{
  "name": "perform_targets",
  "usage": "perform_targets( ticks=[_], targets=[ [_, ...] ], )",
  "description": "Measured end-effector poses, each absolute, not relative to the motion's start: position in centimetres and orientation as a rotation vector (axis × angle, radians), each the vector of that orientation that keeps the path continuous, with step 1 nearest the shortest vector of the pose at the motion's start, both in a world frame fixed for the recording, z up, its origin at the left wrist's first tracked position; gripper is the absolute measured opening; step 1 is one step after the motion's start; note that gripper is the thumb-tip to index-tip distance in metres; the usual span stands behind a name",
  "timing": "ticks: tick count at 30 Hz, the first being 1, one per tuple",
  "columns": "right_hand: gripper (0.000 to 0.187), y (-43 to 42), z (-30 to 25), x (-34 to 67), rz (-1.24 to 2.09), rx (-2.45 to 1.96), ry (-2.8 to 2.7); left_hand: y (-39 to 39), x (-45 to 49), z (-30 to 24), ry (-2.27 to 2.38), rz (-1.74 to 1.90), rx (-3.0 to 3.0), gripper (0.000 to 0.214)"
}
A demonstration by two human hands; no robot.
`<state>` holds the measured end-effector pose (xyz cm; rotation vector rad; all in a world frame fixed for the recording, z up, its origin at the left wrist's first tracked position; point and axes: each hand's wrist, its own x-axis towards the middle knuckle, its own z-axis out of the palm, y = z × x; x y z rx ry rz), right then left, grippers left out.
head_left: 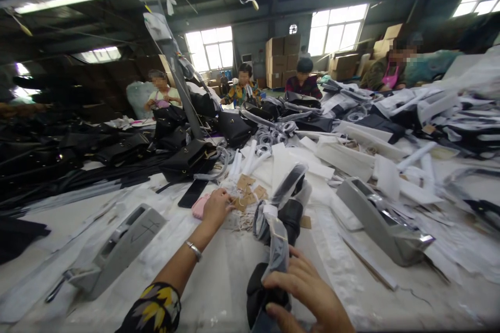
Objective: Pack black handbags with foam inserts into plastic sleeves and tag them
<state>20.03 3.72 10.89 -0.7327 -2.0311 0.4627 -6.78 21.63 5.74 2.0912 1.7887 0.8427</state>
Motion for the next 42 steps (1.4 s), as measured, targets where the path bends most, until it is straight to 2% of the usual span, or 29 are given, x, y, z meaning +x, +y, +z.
perform_targets(
  ticks=[3, 11, 17, 23, 34, 38, 42],
  targets=[
    [0.039, 3.6, 11.3, 20.1, 0.476, -0.716, -2.009, 22.3, -7.7, 5.6, 1.799, 0.704, 2.158, 0.022],
    [0.031, 2.5, 11.5, 19.9, 0.582, -0.774, -1.925, 22.9, -8.6, 9.4, 1.705, 0.588, 2.232, 0.029],
    [0.027, 2.3, 11.2, 19.6, 0.671, -0.797, -1.862, 21.8, -6.2, 6.7, 1.701, 0.421, 2.297, 0.03],
    [0.03, 2.3, 11.4, 19.8, 0.695, -0.775, -1.85, 22.6, -7.0, 6.9, 1.688, 0.523, 2.137, 0.031],
    [0.043, 2.7, 10.7, 20.8, 0.584, -0.767, -1.893, 23.5, -7.2, 17.1, 1.291, 1.118, 1.599, 0.035],
    [0.04, 3.9, 11.0, 21.7, 0.645, -0.877, -1.765, 21.4, -6.0, 21.5, 1.126, 1.111, 1.545, 0.043],
    [0.031, 6.7, 13.2, 22.0, 0.654, -0.939, -1.551, 18.4, -3.8, 25.3, 1.023, 0.993, 1.573, 0.04]
  ],
)
